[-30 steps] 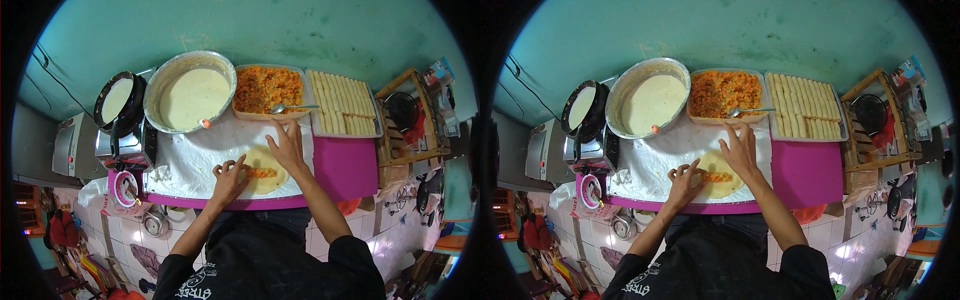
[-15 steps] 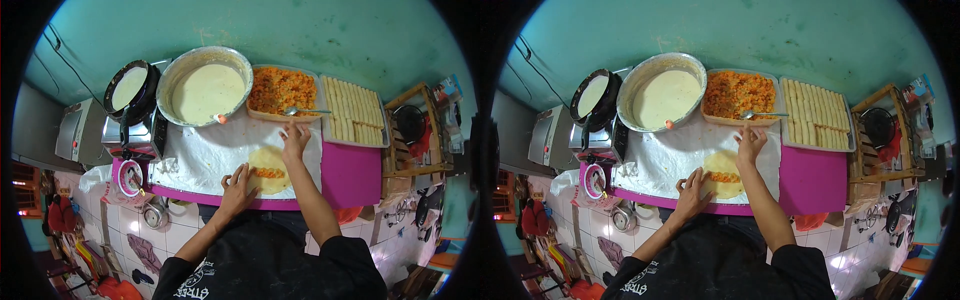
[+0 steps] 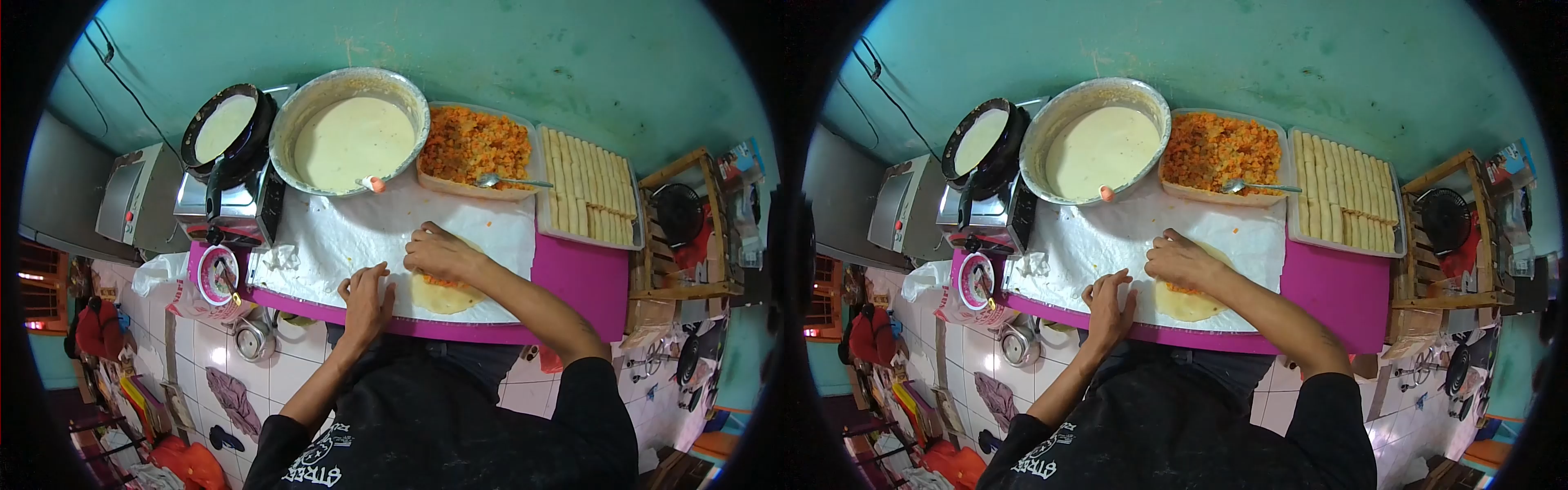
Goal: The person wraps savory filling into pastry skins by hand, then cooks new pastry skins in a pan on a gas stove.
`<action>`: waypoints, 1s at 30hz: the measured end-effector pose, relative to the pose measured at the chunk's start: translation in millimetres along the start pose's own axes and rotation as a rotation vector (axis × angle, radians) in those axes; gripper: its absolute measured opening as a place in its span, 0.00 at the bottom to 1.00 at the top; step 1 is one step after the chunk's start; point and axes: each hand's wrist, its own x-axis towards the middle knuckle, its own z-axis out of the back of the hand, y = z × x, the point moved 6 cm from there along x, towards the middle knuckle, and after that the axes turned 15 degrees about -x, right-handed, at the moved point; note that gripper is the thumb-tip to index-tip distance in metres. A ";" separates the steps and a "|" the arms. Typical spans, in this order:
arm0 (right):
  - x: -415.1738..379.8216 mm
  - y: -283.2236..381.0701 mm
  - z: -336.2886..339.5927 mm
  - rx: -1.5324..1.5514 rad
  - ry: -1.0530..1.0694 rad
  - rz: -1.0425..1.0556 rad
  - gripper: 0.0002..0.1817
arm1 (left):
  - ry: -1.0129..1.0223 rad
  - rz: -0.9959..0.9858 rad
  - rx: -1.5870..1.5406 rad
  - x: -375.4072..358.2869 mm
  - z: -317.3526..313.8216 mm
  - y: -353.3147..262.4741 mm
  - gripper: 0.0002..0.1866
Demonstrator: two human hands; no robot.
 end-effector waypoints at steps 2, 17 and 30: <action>-1.8 -0.5 -0.4 -0.046 0.037 0.007 0.06 | -0.004 -0.035 0.037 8.2 -2.5 -1.3 0.18; -71.7 -14.9 -12.9 0.233 -0.278 -0.300 0.07 | 0.187 -0.336 0.031 25.2 -48.3 -27.0 0.12; -51.4 -41.4 -31.9 0.176 -0.526 -1.018 0.21 | 0.395 -0.234 0.036 26.6 -46.8 -26.9 0.26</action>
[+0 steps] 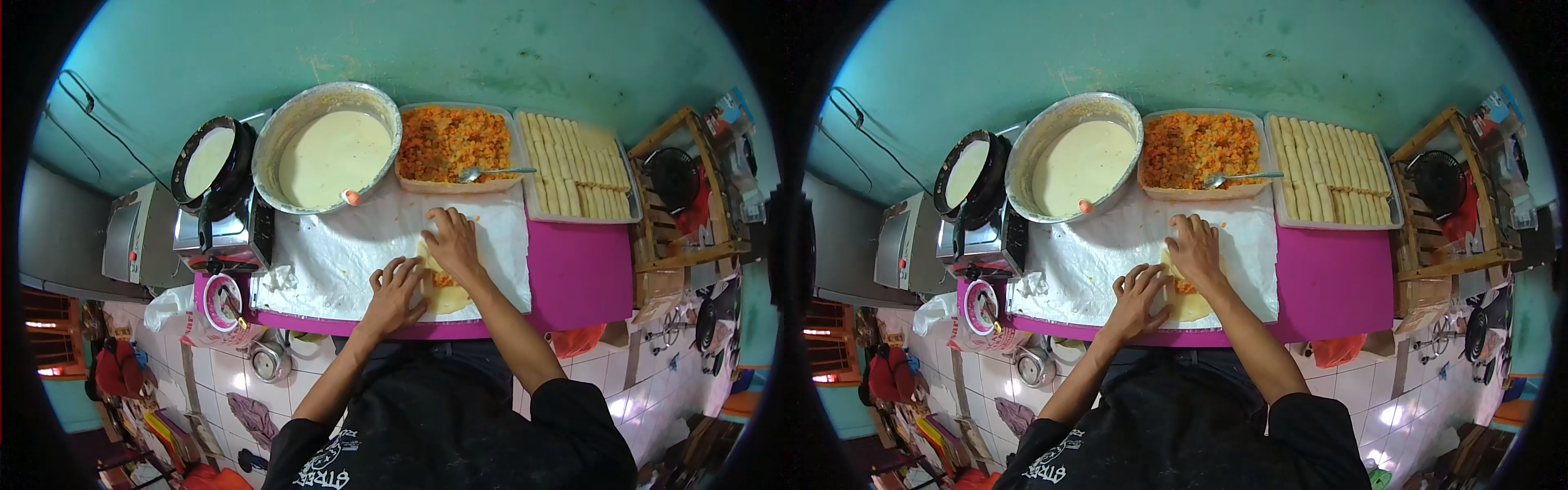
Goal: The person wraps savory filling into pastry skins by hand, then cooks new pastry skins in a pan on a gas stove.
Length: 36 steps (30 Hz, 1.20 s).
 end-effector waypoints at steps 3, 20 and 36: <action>-1.8 -22.4 10.6 0.113 -0.018 -0.091 0.20 | 0.035 -0.035 -0.046 6.7 3.8 -0.5 0.26; -133.7 -38.4 65.6 -0.002 0.078 -0.426 0.34 | 0.397 -0.473 0.124 102.5 -52.2 -52.2 0.08; -114.8 -22.9 67.8 0.221 0.139 -0.061 0.10 | 0.130 -0.223 0.062 36.4 -17.9 -26.8 0.13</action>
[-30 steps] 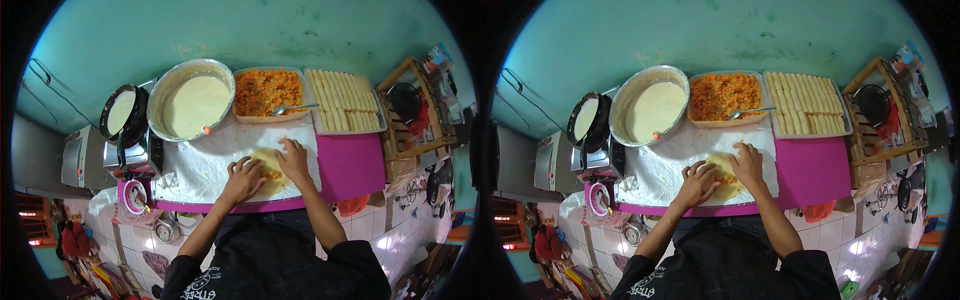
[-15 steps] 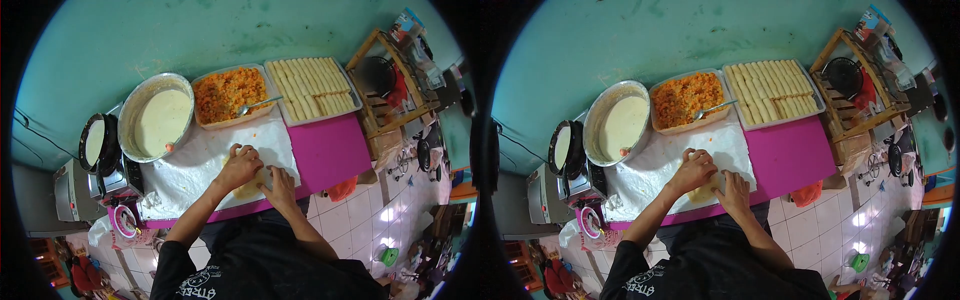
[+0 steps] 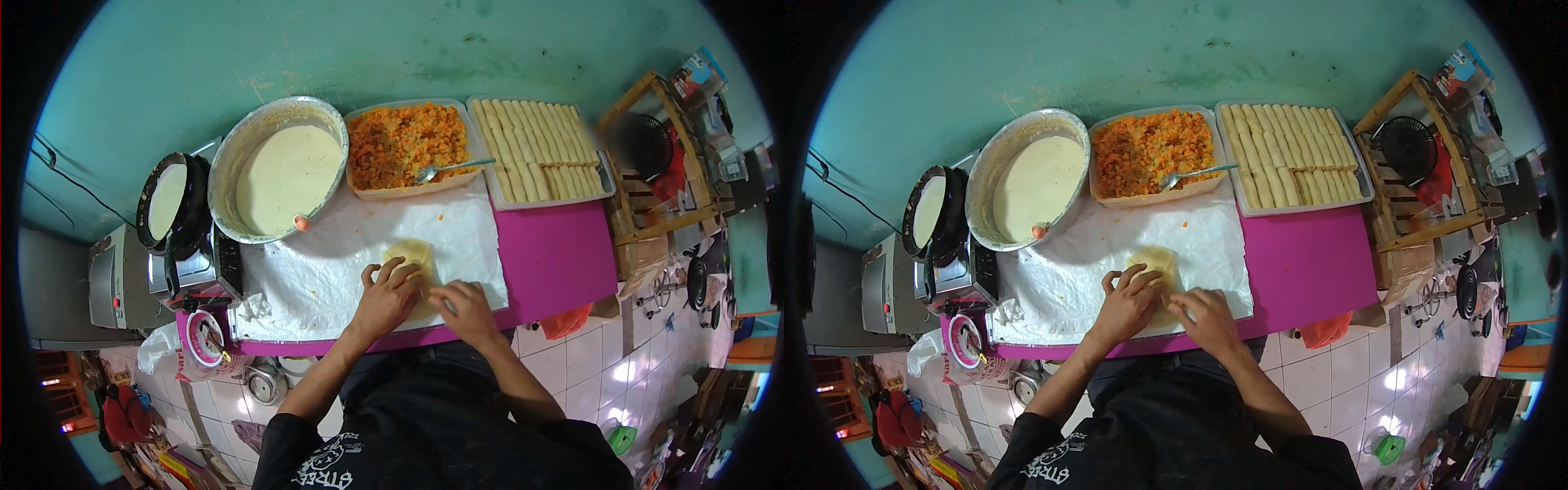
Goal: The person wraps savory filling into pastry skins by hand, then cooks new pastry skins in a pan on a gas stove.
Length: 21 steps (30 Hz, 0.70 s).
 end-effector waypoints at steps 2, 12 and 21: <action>17.6 -15.7 3.8 0.035 -0.009 -0.042 0.10 | -0.030 0.024 -0.002 -2.0 0.5 1.0 0.13; 115.3 -38.2 -13.7 0.002 0.213 0.137 0.12 | -0.137 0.102 -0.001 -16.8 3.2 0.0 0.18; 82.3 -18.2 -1.9 0.093 0.288 0.271 0.16 | -0.172 0.215 -0.081 -34.1 24.0 20.9 0.20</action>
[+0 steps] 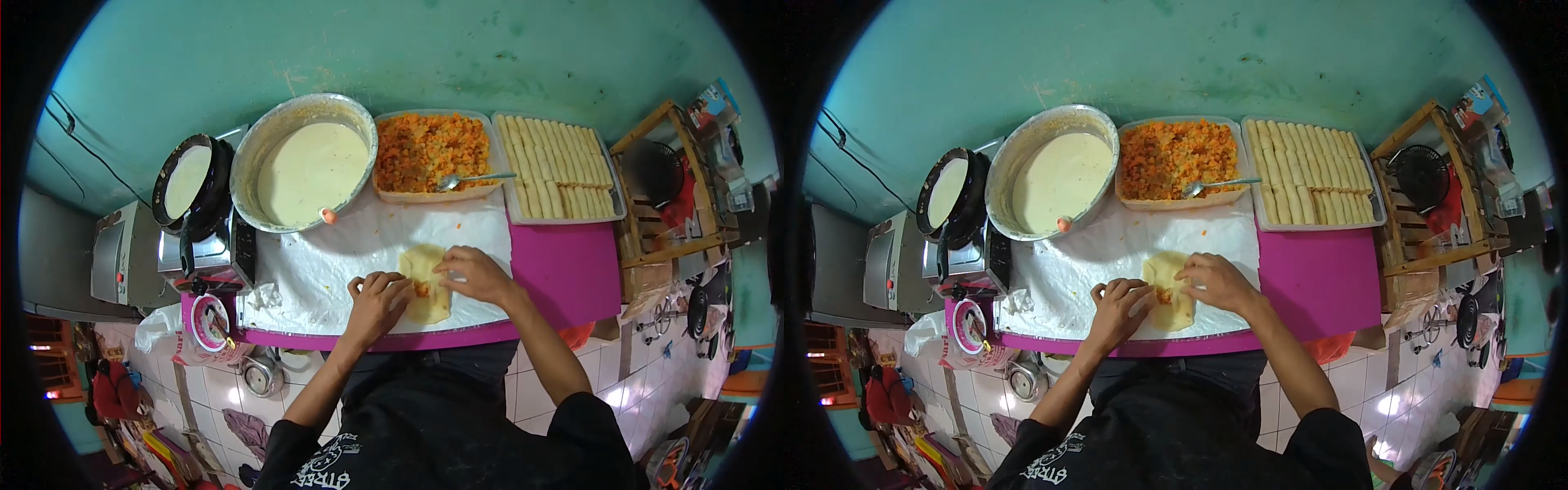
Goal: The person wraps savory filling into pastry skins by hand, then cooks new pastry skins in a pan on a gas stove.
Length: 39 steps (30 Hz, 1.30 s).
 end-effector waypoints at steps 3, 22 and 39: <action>-9.4 18.2 -10.4 -0.245 0.044 0.156 0.17 | 0.067 -0.068 0.052 10.8 -7.3 3.0 0.18; -15.9 35.8 -32.7 -0.402 -0.141 0.070 0.21 | -0.094 0.013 0.108 12.0 -29.9 -8.7 0.22; -30.7 7.0 -15.5 0.118 -0.317 -0.231 0.08 | -0.278 0.090 -0.101 -2.9 -15.9 4.9 0.08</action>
